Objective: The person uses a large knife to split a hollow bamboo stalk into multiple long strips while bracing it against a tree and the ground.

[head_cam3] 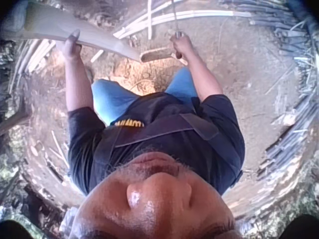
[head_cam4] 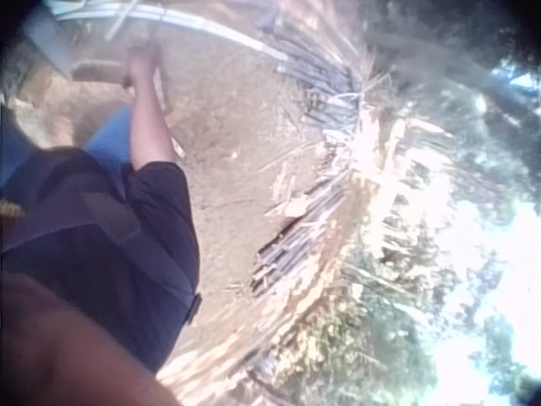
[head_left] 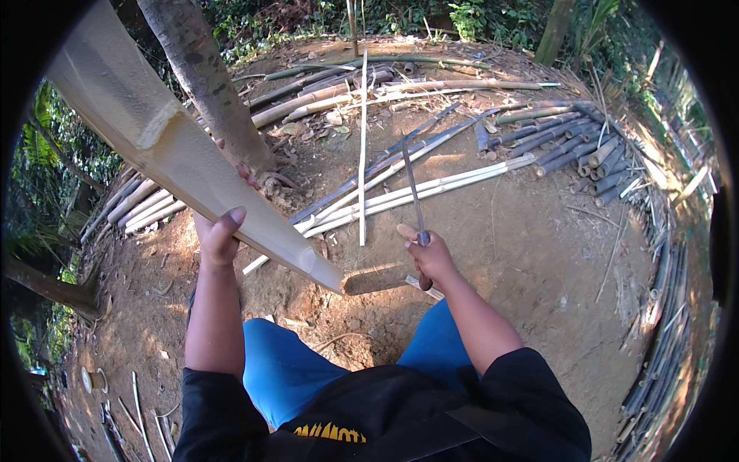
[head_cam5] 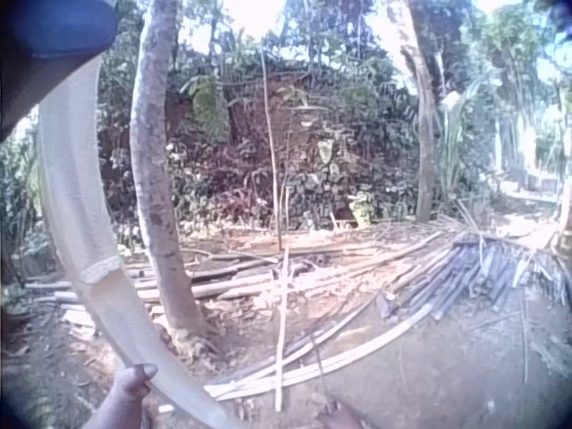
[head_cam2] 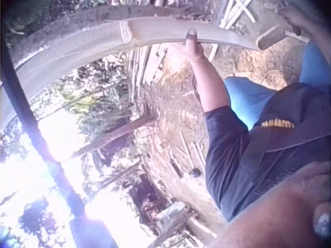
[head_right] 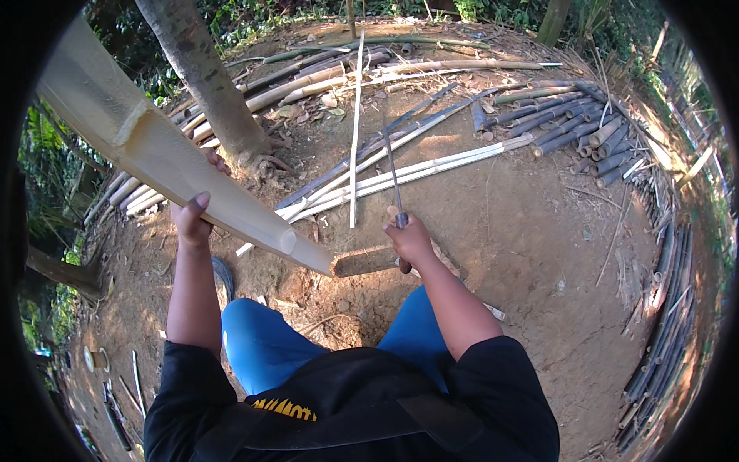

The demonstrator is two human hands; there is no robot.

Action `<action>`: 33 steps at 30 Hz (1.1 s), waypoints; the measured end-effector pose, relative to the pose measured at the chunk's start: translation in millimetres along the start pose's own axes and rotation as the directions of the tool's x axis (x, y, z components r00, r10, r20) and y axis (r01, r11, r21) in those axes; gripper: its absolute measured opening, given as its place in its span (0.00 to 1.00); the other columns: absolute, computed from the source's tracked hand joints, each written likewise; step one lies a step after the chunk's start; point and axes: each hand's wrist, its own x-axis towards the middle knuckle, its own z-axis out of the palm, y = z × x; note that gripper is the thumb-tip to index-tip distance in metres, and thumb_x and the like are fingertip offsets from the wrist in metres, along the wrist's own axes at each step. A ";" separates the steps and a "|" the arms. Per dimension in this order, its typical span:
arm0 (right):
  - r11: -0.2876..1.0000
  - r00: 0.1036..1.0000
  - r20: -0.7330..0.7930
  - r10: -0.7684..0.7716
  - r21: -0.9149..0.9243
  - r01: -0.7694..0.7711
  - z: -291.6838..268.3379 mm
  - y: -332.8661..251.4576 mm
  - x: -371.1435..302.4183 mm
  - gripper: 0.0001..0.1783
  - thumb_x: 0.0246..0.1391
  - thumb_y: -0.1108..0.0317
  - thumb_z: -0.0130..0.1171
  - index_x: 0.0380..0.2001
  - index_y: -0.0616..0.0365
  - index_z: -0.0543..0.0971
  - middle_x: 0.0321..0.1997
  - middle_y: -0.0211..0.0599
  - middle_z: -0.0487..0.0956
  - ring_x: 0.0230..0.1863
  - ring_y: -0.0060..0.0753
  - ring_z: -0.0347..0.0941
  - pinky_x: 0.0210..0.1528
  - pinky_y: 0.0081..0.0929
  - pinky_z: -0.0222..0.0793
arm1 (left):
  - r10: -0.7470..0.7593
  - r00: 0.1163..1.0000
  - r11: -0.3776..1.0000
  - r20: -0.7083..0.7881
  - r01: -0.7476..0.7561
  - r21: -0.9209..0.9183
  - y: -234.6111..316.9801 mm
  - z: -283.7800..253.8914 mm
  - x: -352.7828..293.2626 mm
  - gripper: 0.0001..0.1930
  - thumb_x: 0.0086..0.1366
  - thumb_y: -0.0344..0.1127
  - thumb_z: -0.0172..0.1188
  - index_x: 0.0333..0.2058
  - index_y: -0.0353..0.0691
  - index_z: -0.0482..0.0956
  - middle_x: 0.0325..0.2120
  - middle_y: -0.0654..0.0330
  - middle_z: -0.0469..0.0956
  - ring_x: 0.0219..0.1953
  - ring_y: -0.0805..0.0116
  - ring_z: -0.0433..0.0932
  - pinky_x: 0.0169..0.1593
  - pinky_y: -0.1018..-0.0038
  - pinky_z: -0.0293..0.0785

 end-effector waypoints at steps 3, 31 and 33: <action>0.994 0.994 -0.025 -0.109 0.019 0.109 4.2 -26.7 -14.5 0.18 0.56 0.66 0.68 0.46 0.61 0.74 0.24 0.30 0.74 0.21 0.24 0.71 0.23 0.27 0.67 | -0.033 0.999 0.999 0.035 0.034 -0.009 -15.6 4.5 -2.0 0.43 0.44 0.51 0.67 0.57 0.34 0.65 0.44 0.52 0.71 0.47 0.59 0.74 0.51 0.62 0.74; 0.952 0.954 0.212 -0.211 -0.180 0.250 101.4 -459.0 -151.4 0.38 0.42 0.43 0.77 0.43 0.63 0.76 0.36 0.43 0.81 0.38 0.37 0.78 0.44 0.34 0.73 | -0.855 0.468 0.390 0.225 0.293 0.873 193.1 -58.7 104.5 0.48 0.62 0.54 0.68 0.71 0.36 0.54 0.66 0.39 0.64 0.66 0.49 0.68 0.67 0.58 0.66; 0.930 0.952 0.237 -0.195 -0.263 0.256 102.3 -461.6 -146.7 0.36 0.42 0.44 0.78 0.41 0.64 0.76 0.31 0.39 0.79 0.30 0.33 0.75 0.36 0.33 0.73 | -0.736 0.670 0.519 0.094 0.470 0.714 283.2 -63.5 167.8 0.43 0.67 0.53 0.63 0.71 0.37 0.54 0.65 0.40 0.66 0.65 0.52 0.70 0.66 0.61 0.67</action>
